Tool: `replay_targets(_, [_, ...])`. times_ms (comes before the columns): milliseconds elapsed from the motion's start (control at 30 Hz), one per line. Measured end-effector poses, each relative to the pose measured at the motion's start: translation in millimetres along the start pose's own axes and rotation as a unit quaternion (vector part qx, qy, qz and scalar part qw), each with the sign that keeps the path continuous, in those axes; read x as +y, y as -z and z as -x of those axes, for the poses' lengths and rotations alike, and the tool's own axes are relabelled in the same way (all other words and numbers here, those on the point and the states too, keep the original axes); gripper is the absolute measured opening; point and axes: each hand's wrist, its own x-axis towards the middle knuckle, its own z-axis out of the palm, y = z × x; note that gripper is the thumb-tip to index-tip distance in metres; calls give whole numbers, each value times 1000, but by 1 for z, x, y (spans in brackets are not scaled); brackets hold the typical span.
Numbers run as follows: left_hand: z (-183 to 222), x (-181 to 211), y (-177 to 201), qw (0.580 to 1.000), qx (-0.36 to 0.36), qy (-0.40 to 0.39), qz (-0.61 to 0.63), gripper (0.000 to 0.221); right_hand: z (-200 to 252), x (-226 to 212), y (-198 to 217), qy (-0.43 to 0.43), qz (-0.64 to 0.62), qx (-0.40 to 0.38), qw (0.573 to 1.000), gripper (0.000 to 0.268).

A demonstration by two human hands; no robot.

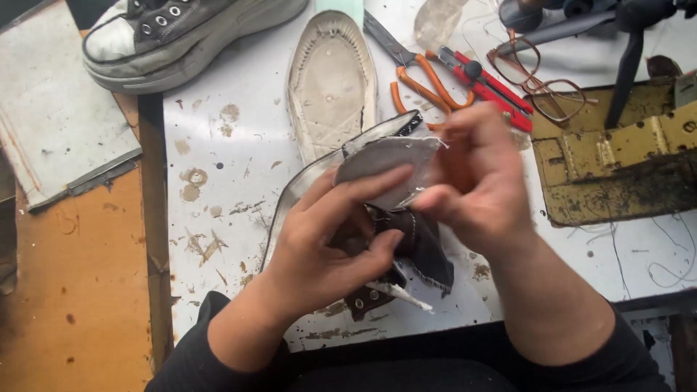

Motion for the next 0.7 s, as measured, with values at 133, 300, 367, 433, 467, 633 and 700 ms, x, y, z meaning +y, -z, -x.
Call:
replay_targets(133, [2,-7,-5,997,6,-53,64,53,7,-2,-10,-123,-111,-57,985,38])
replay_targets(300, [3,-2,-15,980,132,-67,132,68,12,1,-17,-63,-100,17,993,44])
replay_targets(367, [11,-5,-13,991,82,6,106,75,17,4,-17,-9,-82,6,997,34])
replay_targets(433, [10,-2,-13,988,77,4,135,71,16,0,-19,-2,-54,10,999,33])
replay_targets(467, [10,-1,-13,984,73,3,163,69,16,-2,-20,4,-26,12,1000,32])
replay_targets(633, [6,7,-9,981,49,66,177,58,17,0,-13,-17,-21,24,999,25])
replay_targets(700, [4,7,-9,974,39,82,206,57,14,1,-11,-5,-2,27,1000,22])
